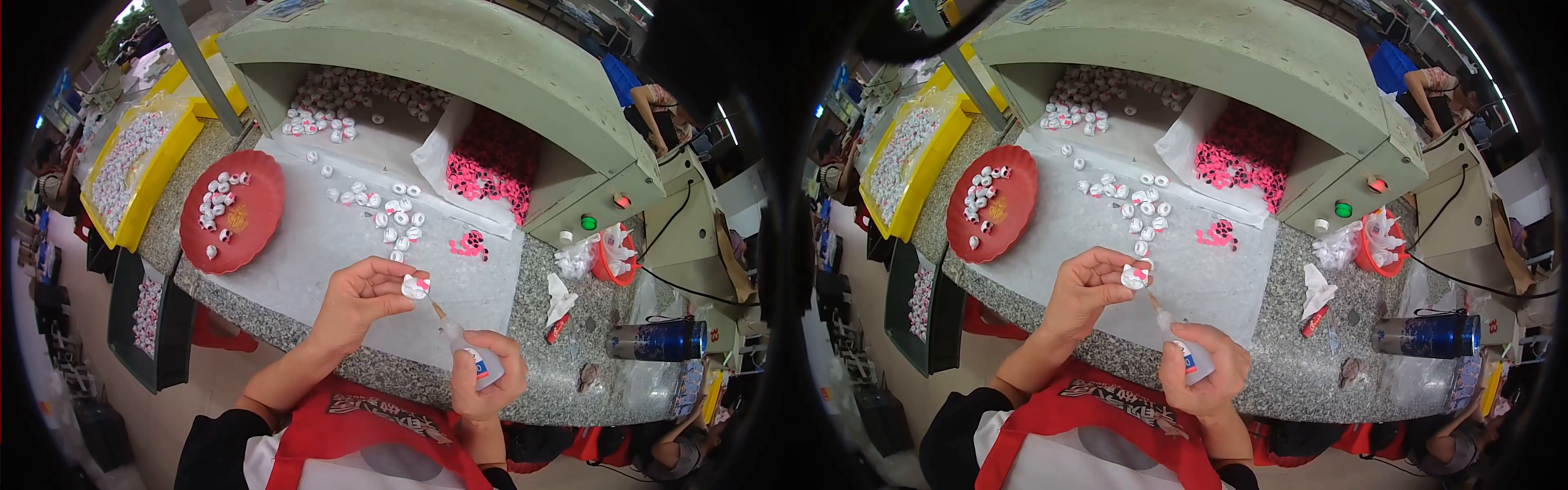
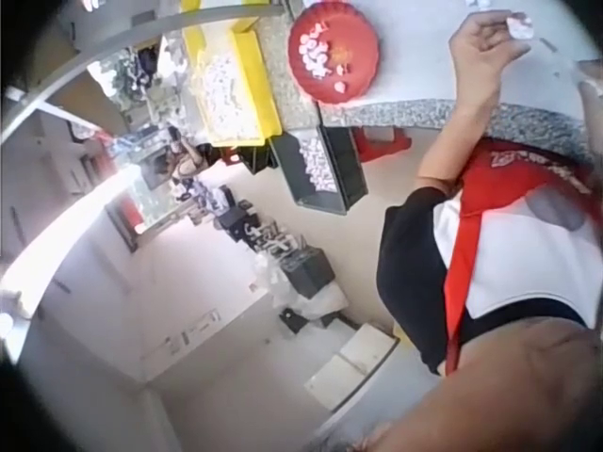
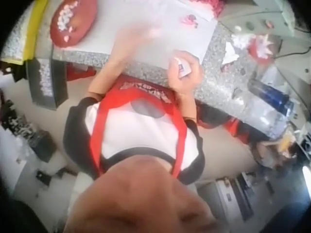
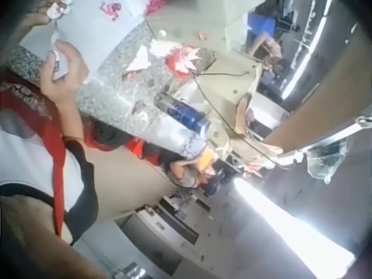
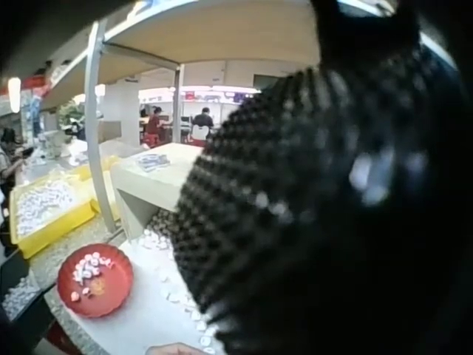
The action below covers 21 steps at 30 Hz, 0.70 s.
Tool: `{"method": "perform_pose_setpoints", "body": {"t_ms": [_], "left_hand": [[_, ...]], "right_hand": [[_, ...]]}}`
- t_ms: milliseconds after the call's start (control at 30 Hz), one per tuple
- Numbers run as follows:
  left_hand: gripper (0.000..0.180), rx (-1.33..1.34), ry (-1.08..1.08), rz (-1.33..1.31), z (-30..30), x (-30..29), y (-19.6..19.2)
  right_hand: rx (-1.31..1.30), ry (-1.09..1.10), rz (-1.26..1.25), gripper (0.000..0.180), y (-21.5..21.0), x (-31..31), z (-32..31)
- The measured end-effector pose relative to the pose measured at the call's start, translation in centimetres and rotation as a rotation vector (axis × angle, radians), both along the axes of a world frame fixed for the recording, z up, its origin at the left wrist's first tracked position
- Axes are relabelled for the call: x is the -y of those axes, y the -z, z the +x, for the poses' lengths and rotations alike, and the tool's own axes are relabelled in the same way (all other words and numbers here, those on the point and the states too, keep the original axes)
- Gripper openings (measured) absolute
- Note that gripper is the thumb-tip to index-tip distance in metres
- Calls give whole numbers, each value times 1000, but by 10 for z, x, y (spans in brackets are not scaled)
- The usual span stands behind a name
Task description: Applying glue to small white plastic parts and joining them with pink decorative pieces at an assembly station.
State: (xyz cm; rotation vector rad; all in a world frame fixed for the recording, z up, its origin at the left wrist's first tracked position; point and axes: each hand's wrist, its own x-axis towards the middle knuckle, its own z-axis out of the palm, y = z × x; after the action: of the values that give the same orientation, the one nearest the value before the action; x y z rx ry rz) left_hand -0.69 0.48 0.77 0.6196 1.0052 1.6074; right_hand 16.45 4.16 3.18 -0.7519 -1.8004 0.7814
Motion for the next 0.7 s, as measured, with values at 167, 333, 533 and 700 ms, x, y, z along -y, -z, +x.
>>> {"method": "perform_pose_setpoints", "body": {"t_ms": [167,333,533,700], "left_hand": [[32,-12,-16,6,0,0,0],[31,-12,-4,-1,0,-1,-3],[32,-72,-44,-19,-5,0,10],[32,-58,-8,-6,5,0,12]], "right_hand": [[10,-17,-12,15,-1,1,2],[1,-42,-49,15,-3,0,-2],[-219,-38,-761,17,17,-33,-15],[384,267,-485,26,116,-119,-44]]}}
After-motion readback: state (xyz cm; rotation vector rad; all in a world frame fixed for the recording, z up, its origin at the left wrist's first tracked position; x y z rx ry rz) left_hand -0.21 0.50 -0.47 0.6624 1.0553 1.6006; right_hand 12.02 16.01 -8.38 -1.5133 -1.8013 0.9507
